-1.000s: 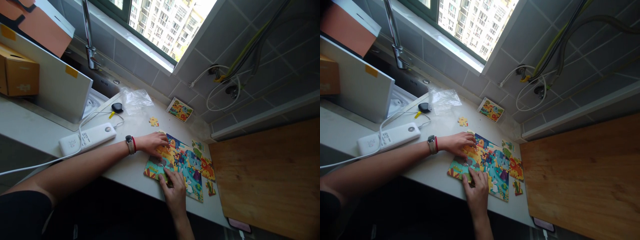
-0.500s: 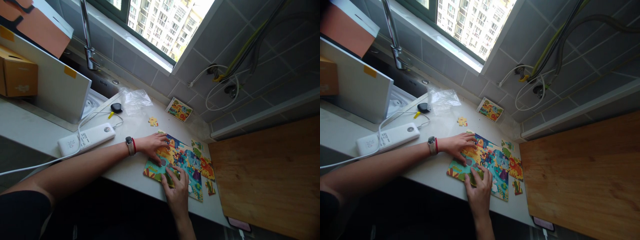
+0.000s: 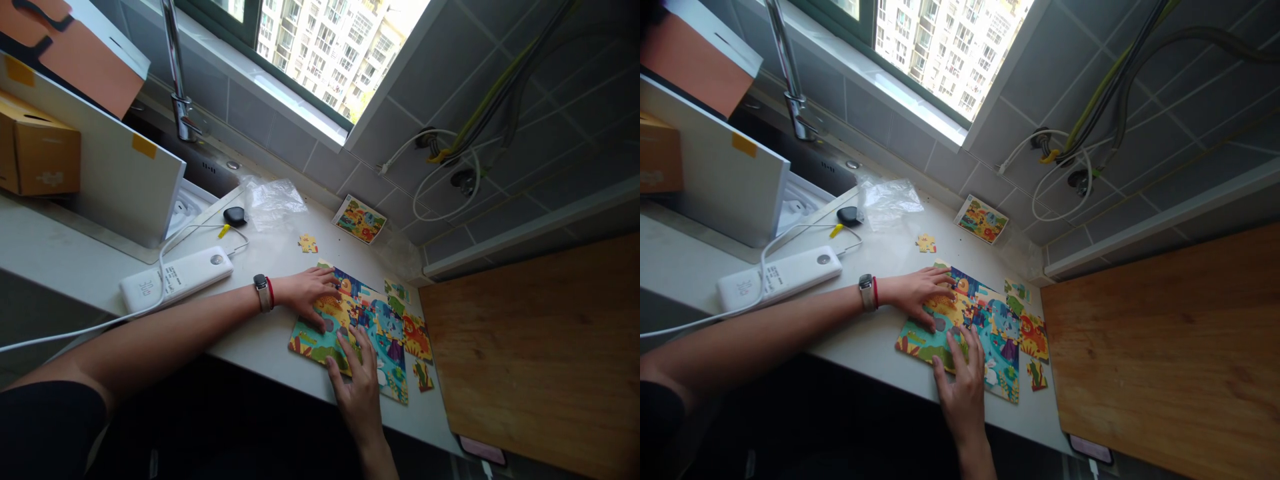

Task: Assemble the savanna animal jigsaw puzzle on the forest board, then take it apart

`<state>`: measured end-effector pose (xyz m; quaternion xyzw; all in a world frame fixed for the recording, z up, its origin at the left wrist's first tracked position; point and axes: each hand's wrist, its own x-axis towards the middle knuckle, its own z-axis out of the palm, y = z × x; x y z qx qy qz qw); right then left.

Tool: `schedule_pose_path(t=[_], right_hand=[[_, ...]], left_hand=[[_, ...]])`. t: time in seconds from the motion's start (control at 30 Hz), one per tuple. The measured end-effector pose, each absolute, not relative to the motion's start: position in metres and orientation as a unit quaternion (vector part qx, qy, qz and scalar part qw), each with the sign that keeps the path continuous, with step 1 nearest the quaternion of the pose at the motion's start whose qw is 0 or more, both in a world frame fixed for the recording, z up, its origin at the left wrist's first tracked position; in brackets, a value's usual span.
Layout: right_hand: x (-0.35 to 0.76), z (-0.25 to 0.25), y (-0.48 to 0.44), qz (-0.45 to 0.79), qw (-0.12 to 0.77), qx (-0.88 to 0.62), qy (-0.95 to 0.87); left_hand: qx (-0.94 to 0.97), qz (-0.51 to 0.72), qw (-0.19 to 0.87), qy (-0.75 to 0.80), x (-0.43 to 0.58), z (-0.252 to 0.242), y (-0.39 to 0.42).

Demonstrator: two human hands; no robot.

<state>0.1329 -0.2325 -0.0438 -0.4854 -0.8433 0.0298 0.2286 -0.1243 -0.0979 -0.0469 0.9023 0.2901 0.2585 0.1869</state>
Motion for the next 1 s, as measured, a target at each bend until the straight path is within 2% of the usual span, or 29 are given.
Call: schedule_pose_path(t=[0.13, 0.4, 0.5, 0.67, 0.73, 1.0], right_hand=[[0.136, -0.053, -0.235, 0.022, 0.185, -0.468, -0.864], [0.128, -0.056, -0.235, 0.007, 0.222, -0.487, -0.845], [0.128, -0.058, -0.238, 0.006, 0.264, -0.485, -0.834], [0.132, -0.056, -0.243, -0.009, 0.419, -0.496, -0.761], [0.139, -0.052, -0.245, -0.006, 0.452, -0.517, -0.727], [0.195, -0.061, -0.252, 0.003, 0.433, -0.518, -0.737]], left_hand=[[0.903, 0.265, 0.174, 0.289, -0.124, -0.044, -0.099], [0.888, 0.28, 0.171, 0.322, -0.124, -0.045, -0.095], [0.89, 0.267, 0.173, 0.325, -0.123, -0.047, -0.094], [0.872, 0.29, 0.174, 0.353, -0.124, -0.049, -0.091], [0.853, 0.307, 0.17, 0.385, -0.127, -0.051, -0.087], [0.823, 0.308, 0.149, 0.454, -0.15, -0.065, -0.069]])
